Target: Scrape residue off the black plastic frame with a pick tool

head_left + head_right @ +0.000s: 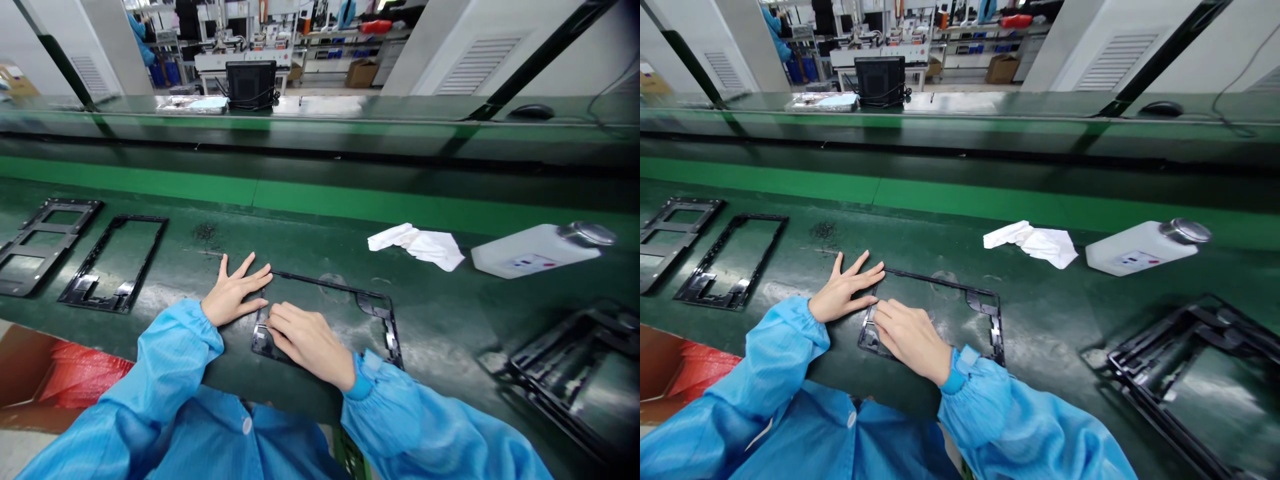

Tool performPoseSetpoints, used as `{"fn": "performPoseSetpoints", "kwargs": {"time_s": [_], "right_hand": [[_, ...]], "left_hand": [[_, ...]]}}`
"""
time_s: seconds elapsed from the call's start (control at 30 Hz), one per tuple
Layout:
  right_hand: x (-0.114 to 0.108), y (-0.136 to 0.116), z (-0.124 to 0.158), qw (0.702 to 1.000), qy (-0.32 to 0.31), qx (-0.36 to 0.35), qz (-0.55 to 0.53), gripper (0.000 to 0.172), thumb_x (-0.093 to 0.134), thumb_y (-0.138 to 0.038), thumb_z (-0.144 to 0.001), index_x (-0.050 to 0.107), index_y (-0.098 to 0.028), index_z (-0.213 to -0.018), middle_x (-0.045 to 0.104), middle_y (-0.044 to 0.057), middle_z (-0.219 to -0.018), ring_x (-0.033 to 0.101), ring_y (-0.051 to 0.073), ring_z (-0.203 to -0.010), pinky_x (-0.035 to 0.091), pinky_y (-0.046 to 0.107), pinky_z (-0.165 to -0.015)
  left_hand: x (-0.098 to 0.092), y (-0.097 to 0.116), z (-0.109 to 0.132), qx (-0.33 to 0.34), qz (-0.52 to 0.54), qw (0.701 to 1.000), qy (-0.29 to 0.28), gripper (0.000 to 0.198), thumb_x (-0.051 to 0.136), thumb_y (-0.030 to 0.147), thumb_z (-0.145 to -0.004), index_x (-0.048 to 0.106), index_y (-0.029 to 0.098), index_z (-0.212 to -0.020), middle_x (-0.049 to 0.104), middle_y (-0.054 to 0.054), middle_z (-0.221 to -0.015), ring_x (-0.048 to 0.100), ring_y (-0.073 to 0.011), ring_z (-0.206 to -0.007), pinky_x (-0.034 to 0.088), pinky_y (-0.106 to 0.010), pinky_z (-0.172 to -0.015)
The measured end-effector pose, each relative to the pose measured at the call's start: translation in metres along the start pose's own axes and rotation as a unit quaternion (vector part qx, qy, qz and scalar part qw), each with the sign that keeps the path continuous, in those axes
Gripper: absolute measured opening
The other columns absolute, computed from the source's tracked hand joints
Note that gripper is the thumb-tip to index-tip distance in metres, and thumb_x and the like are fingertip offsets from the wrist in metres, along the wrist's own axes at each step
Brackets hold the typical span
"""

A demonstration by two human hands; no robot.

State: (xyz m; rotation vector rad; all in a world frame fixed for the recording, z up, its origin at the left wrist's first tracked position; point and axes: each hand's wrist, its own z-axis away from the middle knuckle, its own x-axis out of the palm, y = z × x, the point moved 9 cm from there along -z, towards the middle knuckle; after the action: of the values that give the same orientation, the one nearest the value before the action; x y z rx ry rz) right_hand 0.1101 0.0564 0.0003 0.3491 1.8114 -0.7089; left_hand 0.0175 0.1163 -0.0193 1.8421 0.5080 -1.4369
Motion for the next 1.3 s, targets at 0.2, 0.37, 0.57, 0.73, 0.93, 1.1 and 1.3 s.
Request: {"fn": "performPoseSetpoints", "kwargs": {"time_s": [0.2, 0.37, 0.57, 0.73, 0.93, 1.1, 1.3], "right_hand": [[-0.002, -0.003, -0.002, 1.000, 0.010, -0.014, -0.015, 0.018, 0.045, -0.017, -0.098, 0.052, -0.018, -0.082, 0.060, 0.002, -0.087, 0.051, 0.015, -0.077, 0.034, 0.027, -0.061], [-0.003, 0.000, -0.002, 0.999, 0.019, -0.014, -0.049, 0.017, 0.045, -0.017, -0.098, 0.053, -0.019, -0.083, 0.059, 0.002, -0.084, 0.051, 0.014, -0.076, 0.033, 0.026, -0.060], [-0.001, 0.004, -0.001, 0.996, -0.001, -0.007, -0.093, 0.016, 0.047, -0.017, -0.096, 0.053, -0.019, -0.082, 0.057, 0.001, -0.080, 0.052, 0.014, -0.075, 0.034, 0.025, -0.062], [-0.001, 0.004, -0.001, 0.990, -0.026, -0.008, -0.135, 0.014, 0.050, -0.016, -0.094, 0.054, -0.019, -0.081, 0.058, 0.001, -0.080, 0.054, 0.014, -0.077, 0.036, 0.023, -0.064], [-0.004, -0.004, 0.000, 0.980, -0.052, -0.033, -0.189, 0.012, 0.051, -0.015, -0.092, 0.055, -0.020, -0.082, 0.060, 0.000, -0.080, 0.056, 0.013, -0.076, 0.039, 0.022, -0.066], [-0.004, -0.008, 0.002, 0.974, -0.063, -0.045, -0.211, 0.011, 0.051, -0.016, -0.092, 0.057, -0.020, -0.083, 0.060, 0.000, -0.081, 0.058, 0.013, -0.077, 0.041, 0.021, -0.067], [-0.014, 0.013, 0.002, 0.988, 0.020, 0.027, -0.150, 0.011, 0.050, -0.017, -0.093, 0.056, -0.020, -0.085, 0.059, 0.002, -0.084, 0.057, 0.014, -0.080, 0.041, 0.023, -0.067]], "left_hand": [[0.000, 0.000, 0.000, 0.002, 0.004, 1.000, 0.002, 0.054, 0.044, 0.045, -0.099, 0.031, 0.029, -0.148, 0.038, -0.006, -0.150, 0.007, -0.0275, -0.147, -0.014, -0.067, -0.106], [0.001, -0.001, 0.000, -0.001, 0.003, 1.000, -0.004, 0.055, 0.045, 0.045, -0.098, 0.030, 0.030, -0.149, 0.038, -0.007, -0.150, 0.007, -0.0275, -0.147, -0.014, -0.067, -0.106], [-0.001, 0.000, 0.000, -0.004, 0.004, 1.000, -0.001, 0.055, 0.045, 0.045, -0.098, 0.031, 0.029, -0.148, 0.038, -0.006, -0.150, 0.005, -0.0278, -0.147, -0.014, -0.068, -0.106], [-0.003, 0.001, 0.000, -0.002, 0.004, 1.000, 0.005, 0.054, 0.047, 0.044, -0.098, 0.033, 0.028, -0.147, 0.039, -0.006, -0.149, 0.003, -0.0280, -0.147, -0.014, -0.067, -0.106], [-0.003, 0.001, 0.000, -0.002, 0.000, 1.000, 0.008, 0.054, 0.048, 0.044, -0.097, 0.033, 0.029, -0.147, 0.040, -0.007, -0.148, 0.004, -0.0279, -0.147, -0.014, -0.068, -0.105], [-0.005, 0.000, -0.001, -0.002, -0.001, 1.000, 0.014, 0.054, 0.049, 0.043, -0.097, 0.034, 0.029, -0.147, 0.042, -0.008, -0.147, 0.007, -0.0278, -0.147, -0.014, -0.067, -0.106], [-0.007, -0.003, -0.004, -0.015, -0.014, 0.999, 0.029, 0.049, 0.045, 0.041, -0.099, 0.036, 0.029, -0.146, 0.035, -0.006, -0.151, 0.005, -0.0278, -0.147, -0.014, -0.067, -0.106]]}}
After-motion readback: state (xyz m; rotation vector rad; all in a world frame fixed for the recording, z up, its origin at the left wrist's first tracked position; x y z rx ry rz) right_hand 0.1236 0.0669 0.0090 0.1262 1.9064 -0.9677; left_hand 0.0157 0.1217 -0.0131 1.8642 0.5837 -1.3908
